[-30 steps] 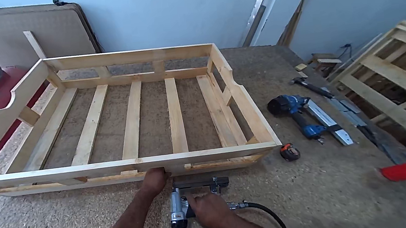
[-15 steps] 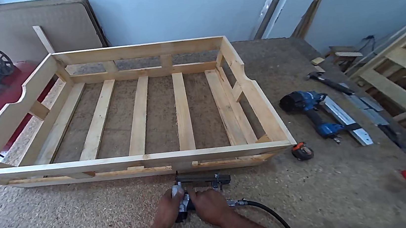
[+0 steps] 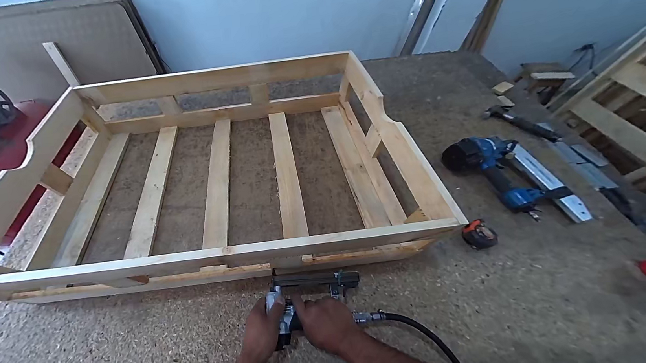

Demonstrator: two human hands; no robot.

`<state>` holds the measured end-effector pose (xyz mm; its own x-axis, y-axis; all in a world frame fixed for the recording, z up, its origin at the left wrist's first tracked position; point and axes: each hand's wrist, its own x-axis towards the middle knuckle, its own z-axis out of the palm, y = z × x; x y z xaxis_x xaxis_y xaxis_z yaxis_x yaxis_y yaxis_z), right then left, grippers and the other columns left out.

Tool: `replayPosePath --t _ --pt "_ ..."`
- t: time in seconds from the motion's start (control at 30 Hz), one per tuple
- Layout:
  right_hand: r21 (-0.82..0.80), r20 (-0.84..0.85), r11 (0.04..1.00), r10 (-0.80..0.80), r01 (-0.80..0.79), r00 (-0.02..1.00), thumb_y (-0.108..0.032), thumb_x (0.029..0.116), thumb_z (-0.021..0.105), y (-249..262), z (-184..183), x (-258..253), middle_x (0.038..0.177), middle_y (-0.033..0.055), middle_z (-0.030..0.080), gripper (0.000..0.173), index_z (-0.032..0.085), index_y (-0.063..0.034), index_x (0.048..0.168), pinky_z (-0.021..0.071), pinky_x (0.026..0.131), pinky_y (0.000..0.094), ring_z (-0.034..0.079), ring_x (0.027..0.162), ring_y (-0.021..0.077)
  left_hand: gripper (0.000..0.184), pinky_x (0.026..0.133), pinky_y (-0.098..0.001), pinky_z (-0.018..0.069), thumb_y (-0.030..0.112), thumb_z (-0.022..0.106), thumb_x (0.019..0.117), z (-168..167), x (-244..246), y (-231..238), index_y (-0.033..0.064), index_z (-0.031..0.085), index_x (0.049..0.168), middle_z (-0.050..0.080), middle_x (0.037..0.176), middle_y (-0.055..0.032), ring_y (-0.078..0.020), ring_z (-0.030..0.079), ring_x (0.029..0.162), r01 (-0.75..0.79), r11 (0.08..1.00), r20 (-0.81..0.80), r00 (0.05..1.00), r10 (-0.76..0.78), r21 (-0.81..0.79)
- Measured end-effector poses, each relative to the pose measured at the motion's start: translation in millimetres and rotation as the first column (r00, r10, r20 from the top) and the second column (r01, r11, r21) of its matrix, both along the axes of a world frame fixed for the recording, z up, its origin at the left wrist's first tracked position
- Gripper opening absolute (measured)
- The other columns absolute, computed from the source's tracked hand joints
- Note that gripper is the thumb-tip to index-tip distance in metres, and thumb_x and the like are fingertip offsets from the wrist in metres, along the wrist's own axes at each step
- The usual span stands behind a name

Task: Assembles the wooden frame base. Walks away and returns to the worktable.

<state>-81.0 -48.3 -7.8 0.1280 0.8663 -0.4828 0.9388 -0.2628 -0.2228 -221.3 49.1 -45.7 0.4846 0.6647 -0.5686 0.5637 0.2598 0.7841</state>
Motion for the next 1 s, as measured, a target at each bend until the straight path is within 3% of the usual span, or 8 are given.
replayPosePath --t 0.1,0.4,0.5,0.63,1.0 --pt "0.003 0.002 1.000 0.000 0.000 1.000 -0.012 0.0993 0.052 -1 0 0 0.103 0.0227 0.071 0.057 0.035 -0.0073 0.154 0.0555 0.079 0.0601 0.071 0.093 0.0442 0.044 0.084 -0.0419 0.0599 0.042 0.052 0.1047 1 0 -1 0.0046 0.061 0.126 0.072 0.101 -0.0099 -0.0197 0.071 0.091 -0.010 1.000 0.001 1.000 0.010 -0.011" --pt "-0.022 -0.017 1.000 -0.016 0.016 1.000 -0.014 0.0992 0.054 -2 -1 2 0.105 0.0236 0.071 0.050 0.042 -0.0044 0.146 0.0547 0.082 0.0614 0.071 0.097 0.0449 0.045 0.086 -0.0449 0.0591 0.043 0.053 0.1041 -1 3 -2 0.0052 0.062 0.125 0.072 0.102 -0.0104 -0.0215 0.071 0.093 0.007 1.000 -0.042 0.999 -0.007 0.014" --pt "-0.008 -0.011 1.000 -0.024 0.024 1.000 -0.020 0.0986 0.060 -6 -3 4 0.107 0.0237 0.071 0.060 0.037 -0.0053 0.152 0.0547 0.083 0.0611 0.070 0.097 0.0449 0.045 0.086 -0.0448 0.0588 0.044 0.053 0.1040 1 7 -4 0.0057 0.063 0.125 0.072 0.102 -0.0101 -0.0210 0.071 0.093 0.023 1.000 -0.048 0.999 -0.022 0.021" --pt "-0.019 0.004 0.999 -0.044 0.044 0.999 -0.014 0.0993 0.053 -12 -1 8 0.103 0.0234 0.071 0.047 0.043 -0.0026 0.144 0.0554 0.080 0.0604 0.071 0.096 0.0443 0.045 0.086 -0.0441 0.0592 0.044 0.053 0.1039 -1 13 -8 0.0046 0.063 0.124 0.072 0.101 -0.0101 -0.0208 0.071 0.092 0.031 0.999 -0.038 0.999 -0.031 0.023" --pt "-0.023 -0.026 0.999 -0.045 0.044 0.999 -0.021 0.0993 0.058 -18 -3 19 0.105 0.0239 0.070 0.053 0.041 -0.0027 0.146 0.0549 0.081 0.0609 0.070 0.097 0.0451 0.045 0.085 -0.0449 0.0586 0.045 0.053 0.1039 1 23 -13 0.0053 0.063 0.123 0.072 0.099 -0.0097 -0.0212 0.071 0.091 0.063 0.997 -0.075 0.995 -0.060 0.040"
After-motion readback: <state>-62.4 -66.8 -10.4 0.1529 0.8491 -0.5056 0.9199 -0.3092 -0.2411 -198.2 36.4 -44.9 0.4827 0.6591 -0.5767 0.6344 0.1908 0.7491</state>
